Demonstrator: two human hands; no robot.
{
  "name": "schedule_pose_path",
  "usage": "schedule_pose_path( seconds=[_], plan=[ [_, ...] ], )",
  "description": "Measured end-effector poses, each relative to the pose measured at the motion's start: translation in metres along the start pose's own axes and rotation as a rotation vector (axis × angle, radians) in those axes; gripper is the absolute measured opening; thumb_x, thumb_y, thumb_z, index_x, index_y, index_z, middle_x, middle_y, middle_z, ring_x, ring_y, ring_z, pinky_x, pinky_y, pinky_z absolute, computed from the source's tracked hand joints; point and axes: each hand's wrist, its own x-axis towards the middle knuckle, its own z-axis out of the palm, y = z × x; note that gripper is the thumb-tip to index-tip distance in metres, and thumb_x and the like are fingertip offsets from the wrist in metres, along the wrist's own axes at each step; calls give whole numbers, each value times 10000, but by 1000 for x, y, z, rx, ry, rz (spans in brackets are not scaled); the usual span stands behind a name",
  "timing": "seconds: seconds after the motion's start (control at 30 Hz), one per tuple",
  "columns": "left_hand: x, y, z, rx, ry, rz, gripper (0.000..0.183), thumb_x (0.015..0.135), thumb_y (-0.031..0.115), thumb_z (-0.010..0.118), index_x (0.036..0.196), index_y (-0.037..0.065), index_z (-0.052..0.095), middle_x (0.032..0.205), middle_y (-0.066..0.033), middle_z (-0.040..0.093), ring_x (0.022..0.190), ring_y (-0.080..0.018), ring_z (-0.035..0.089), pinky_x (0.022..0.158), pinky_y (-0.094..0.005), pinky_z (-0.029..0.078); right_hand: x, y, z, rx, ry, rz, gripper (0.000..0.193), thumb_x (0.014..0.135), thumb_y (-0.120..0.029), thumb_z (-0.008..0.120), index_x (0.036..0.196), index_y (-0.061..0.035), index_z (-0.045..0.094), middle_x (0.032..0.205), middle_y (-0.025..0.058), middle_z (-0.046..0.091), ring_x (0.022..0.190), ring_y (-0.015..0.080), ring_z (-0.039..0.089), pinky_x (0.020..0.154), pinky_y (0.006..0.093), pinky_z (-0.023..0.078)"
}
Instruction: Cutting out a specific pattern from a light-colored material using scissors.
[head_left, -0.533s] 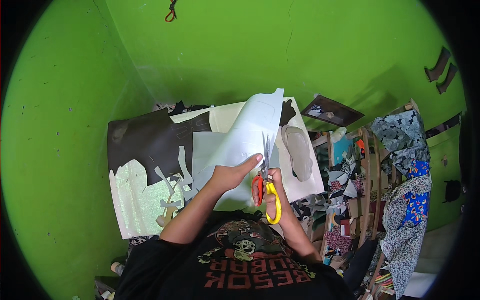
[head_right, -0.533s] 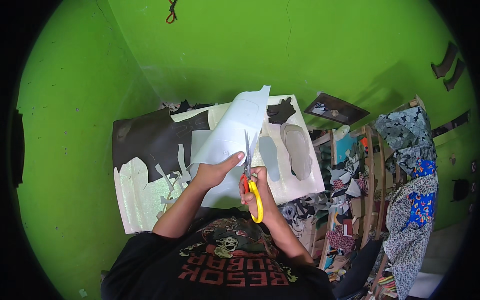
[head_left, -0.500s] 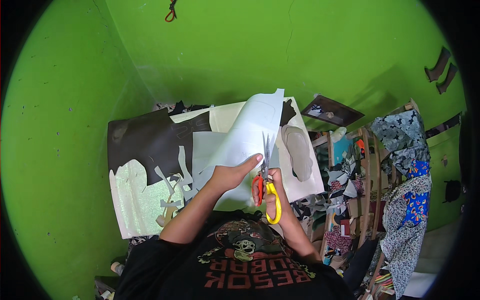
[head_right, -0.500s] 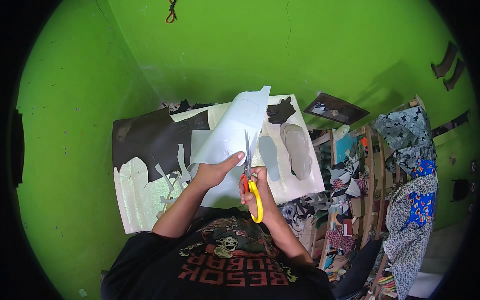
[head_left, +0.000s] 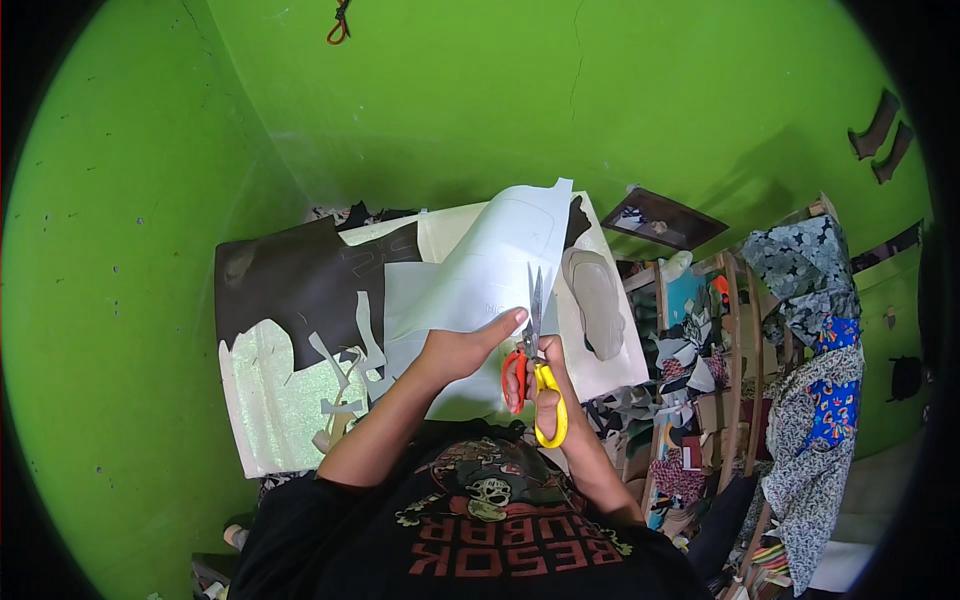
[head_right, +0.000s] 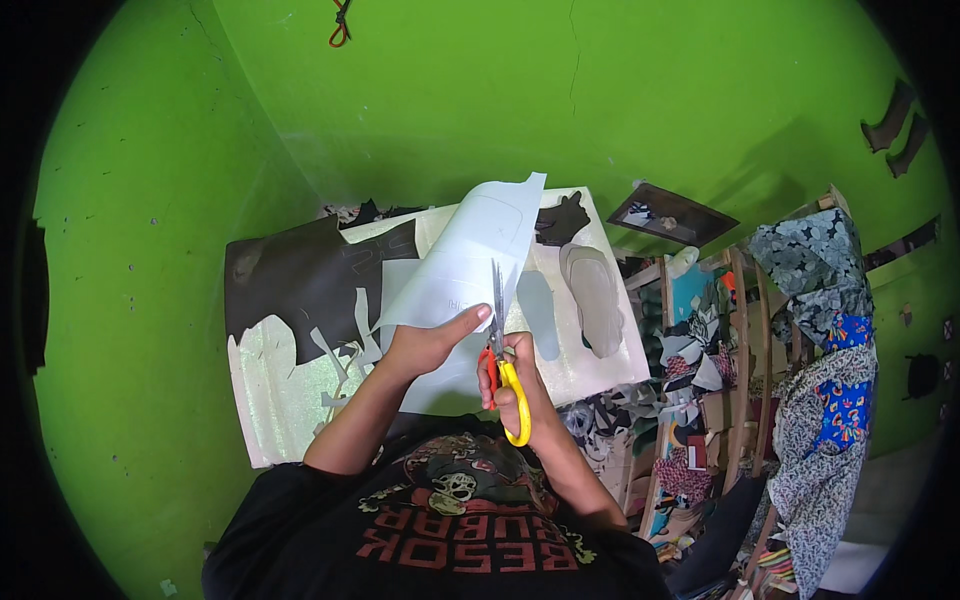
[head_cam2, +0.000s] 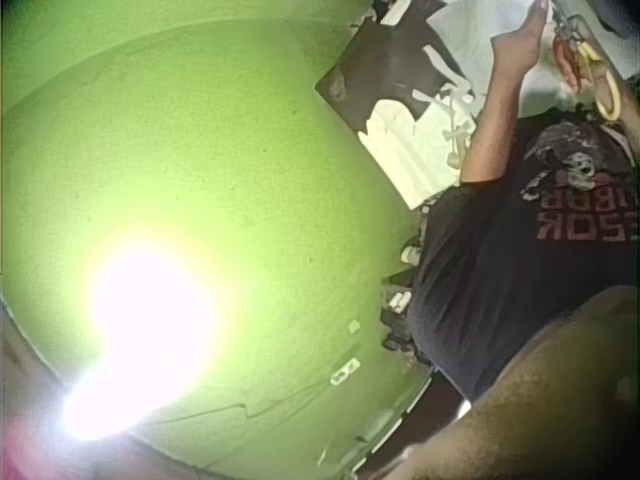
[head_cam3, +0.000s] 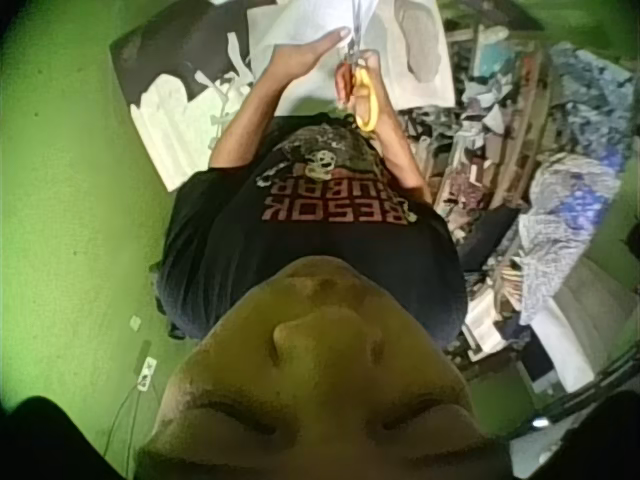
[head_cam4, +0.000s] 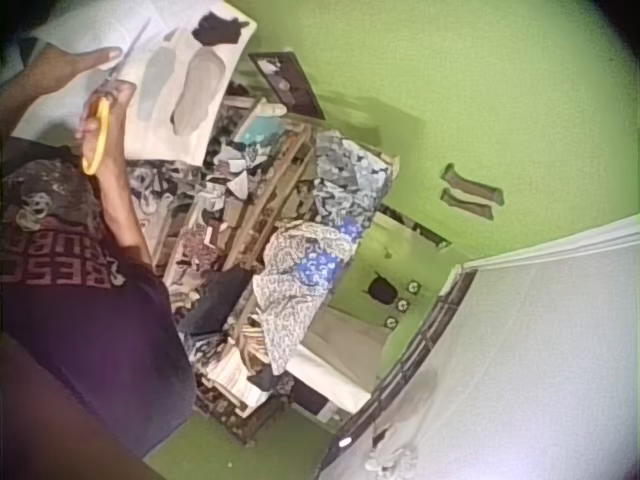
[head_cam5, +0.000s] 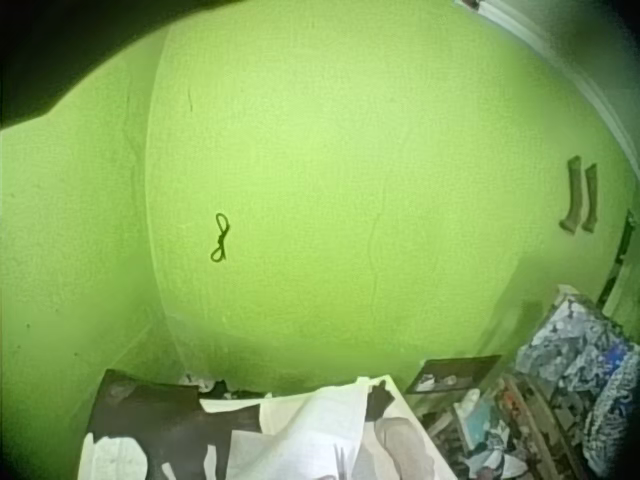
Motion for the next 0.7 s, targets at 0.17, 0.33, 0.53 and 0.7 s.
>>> schedule_pose_path(
  seconds=[0.17,0.33,0.53,0.7],
  plan=[
    [-1,7,1,3,-2,-40,511,855,231,787,1247,-19,574,1147,-117,645,1061,-196,602,931,-342,486,-2,0,-1,2,38,53,1066,546,-916,550,1166,-89,290,745,40,498,593,118,505,532,242,438],
    [0,7,2,-3,-6,-15,519,857,218,784,1262,-21,566,1155,-113,643,1066,-191,602,939,-340,485,-1,4,-3,23,31,43,968,684,-859,601,1140,-70,275,748,44,495,568,103,469,507,238,436],
    [2,7,3,-78,-4,-11,521,857,199,781,1273,-17,553,1165,-110,636,1075,-191,599,934,-341,489,0,5,-2,127,41,16,742,820,-619,682,1124,-74,280,722,45,488,536,111,454,488,243,426],
    [4,3,2,-74,-1,-1,519,857,194,782,1273,-17,552,1163,-108,635,1075,-192,597,933,-341,489,0,3,-3,77,66,31,429,810,-195,558,1110,-70,278,697,57,481,518,117,452,467,248,414]
  ],
)
